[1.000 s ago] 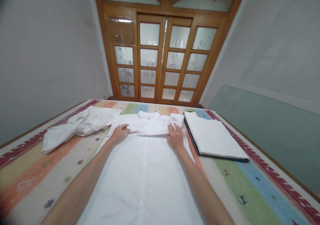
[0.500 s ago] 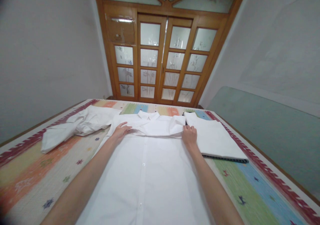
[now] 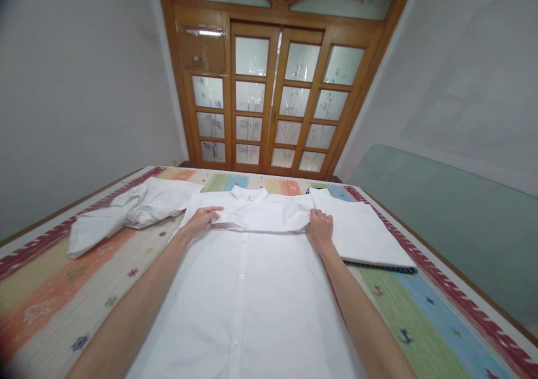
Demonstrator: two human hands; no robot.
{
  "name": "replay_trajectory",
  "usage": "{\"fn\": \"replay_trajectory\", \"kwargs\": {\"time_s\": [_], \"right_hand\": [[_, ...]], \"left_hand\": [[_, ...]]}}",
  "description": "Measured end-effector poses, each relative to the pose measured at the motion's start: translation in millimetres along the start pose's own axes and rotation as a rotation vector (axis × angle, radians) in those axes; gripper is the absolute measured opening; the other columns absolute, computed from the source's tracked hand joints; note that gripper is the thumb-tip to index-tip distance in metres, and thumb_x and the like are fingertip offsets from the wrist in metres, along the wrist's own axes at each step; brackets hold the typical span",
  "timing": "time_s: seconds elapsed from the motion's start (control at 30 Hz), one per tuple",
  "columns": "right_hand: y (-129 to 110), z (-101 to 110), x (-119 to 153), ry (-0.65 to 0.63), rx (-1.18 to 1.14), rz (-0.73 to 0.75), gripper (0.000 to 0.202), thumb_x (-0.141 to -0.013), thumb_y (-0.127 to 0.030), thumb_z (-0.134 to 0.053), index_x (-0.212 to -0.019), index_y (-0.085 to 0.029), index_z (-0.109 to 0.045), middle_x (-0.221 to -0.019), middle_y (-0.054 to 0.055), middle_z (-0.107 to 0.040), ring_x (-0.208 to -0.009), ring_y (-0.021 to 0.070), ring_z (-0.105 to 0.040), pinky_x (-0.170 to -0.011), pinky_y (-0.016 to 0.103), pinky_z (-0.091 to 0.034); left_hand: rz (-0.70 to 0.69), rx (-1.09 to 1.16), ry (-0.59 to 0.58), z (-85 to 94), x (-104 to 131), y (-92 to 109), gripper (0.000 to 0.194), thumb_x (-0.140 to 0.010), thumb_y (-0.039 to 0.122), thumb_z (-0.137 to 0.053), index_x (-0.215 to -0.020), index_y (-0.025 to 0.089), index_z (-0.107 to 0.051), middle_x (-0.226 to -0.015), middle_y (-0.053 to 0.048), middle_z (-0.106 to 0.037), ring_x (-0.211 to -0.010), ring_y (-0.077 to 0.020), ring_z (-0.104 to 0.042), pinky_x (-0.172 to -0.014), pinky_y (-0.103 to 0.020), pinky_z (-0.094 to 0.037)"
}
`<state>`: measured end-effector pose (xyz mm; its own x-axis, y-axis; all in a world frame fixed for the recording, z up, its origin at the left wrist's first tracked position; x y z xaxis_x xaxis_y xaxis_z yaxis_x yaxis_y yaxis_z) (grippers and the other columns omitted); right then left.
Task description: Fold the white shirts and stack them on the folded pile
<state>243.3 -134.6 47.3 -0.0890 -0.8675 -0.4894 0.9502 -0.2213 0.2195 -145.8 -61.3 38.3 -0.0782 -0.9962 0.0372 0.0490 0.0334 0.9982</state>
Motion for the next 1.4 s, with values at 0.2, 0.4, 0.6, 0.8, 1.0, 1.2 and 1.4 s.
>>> {"fn": "replay_trajectory", "kwargs": {"time_s": [0.2, 0.4, 0.6, 0.8, 1.0, 1.2, 1.4], "right_hand": [[-1.5, -0.2, 0.5, -0.018, -0.023, 0.020, 0.020, -0.081, -0.009, -0.048, -0.097, -0.010, -0.060, -0.093, 0.015, -0.062, -0.085, 0.0256, -0.058, -0.073, 0.035, -0.036], [-6.3, 2.4, -1.9, -0.109, -0.007, 0.005, 0.024, -0.080, -0.006, -0.050, -0.102, -0.012, -0.058, -0.097, 0.014, -0.060, -0.081, 0.0224, -0.059, -0.067, 0.030, -0.040], [-10.3, 0.4, 1.3, -0.118, 0.077, 0.144, 0.025, -0.088, -0.004, -0.041, -0.103, -0.012, -0.058, -0.101, 0.015, -0.057, -0.086, 0.0230, -0.058, -0.066, 0.029, -0.044], [-13.4, 3.9, 5.1, -0.164, -0.060, 0.281, 0.029, -0.086, -0.003, -0.041, -0.102, -0.017, -0.061, -0.110, 0.013, -0.055, -0.102, 0.0227, -0.053, -0.068, 0.026, -0.044], [-4.6, 8.8, -9.4, -0.201, -0.327, -0.059, 0.031, -0.084, -0.011, -0.044, -0.108, -0.018, -0.061, -0.110, 0.008, -0.057, -0.099, 0.0196, -0.056, -0.078, 0.026, -0.043], [-20.6, 14.2, -5.9, -0.155, -0.146, 0.011, 0.030, -0.085, -0.010, -0.048, -0.113, -0.014, -0.057, -0.112, 0.015, -0.054, -0.099, 0.0244, -0.053, -0.077, 0.029, -0.043], [-24.3, 6.3, 7.9, -0.260, -0.039, 0.387, 0.036, -0.083, 0.002, -0.038, -0.105, -0.013, -0.062, -0.105, 0.015, -0.058, -0.105, 0.0243, -0.052, -0.093, 0.033, -0.038]], "left_hand": [[-0.083, -0.033, 0.111, 4.9, 0.4, 0.0, 0.043, -0.058, 0.032, -0.075, -0.094, 0.011, -0.074, -0.054, 0.002, -0.056, -0.050, -0.0084, -0.045, -0.049, -0.021, -0.035], [-0.182, -0.033, 0.211, 10.3, -3.8, -1.1, 0.052, -0.060, 0.036, -0.077, -0.105, 0.011, -0.071, -0.061, 0.000, -0.060, -0.053, -0.0096, -0.050, -0.051, -0.021, -0.044], [-0.124, 0.101, 0.207, 16.8, -4.1, 5.8, 0.051, -0.066, 0.018, -0.071, -0.116, 0.014, -0.066, -0.093, -0.006, -0.069, -0.063, -0.0110, -0.059, -0.057, -0.025, -0.054], [0.029, -0.098, 0.248, 31.8, -0.4, 5.9, 0.047, -0.065, 0.003, -0.059, -0.110, 0.012, -0.069, -0.078, -0.002, -0.066, -0.052, -0.0072, -0.052, -0.049, -0.019, -0.052], [0.032, -0.188, 0.283, 34.0, -1.0, 2.2, 0.051, -0.062, 0.005, -0.056, -0.111, 0.014, -0.069, -0.066, 0.001, -0.061, -0.046, -0.0058, -0.046, -0.043, -0.015, -0.046], [-0.033, -0.238, 0.332, 28.7, 2.2, 13.7, 0.053, -0.065, 0.008, -0.053, -0.117, 0.014, -0.065, -0.084, -0.003, -0.067, -0.052, -0.0062, -0.051, -0.047, -0.016, -0.049], [-0.008, -0.403, 0.385, 36.0, 5.5, 17.5, 0.053, -0.066, 0.009, -0.051, -0.117, 0.012, -0.066, -0.072, -0.002, -0.067, -0.051, -0.0095, -0.054, -0.049, -0.019, -0.049]]}}
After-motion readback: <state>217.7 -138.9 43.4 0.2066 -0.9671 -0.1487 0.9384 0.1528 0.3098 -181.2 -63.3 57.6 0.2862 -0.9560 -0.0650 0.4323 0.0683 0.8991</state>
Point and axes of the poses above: each hand's wrist, its own x-axis away from the middle knuckle, its own z-axis out of the back of the hand, y = z × x, the point moved 2 cm from there along -x, towards the middle knuckle
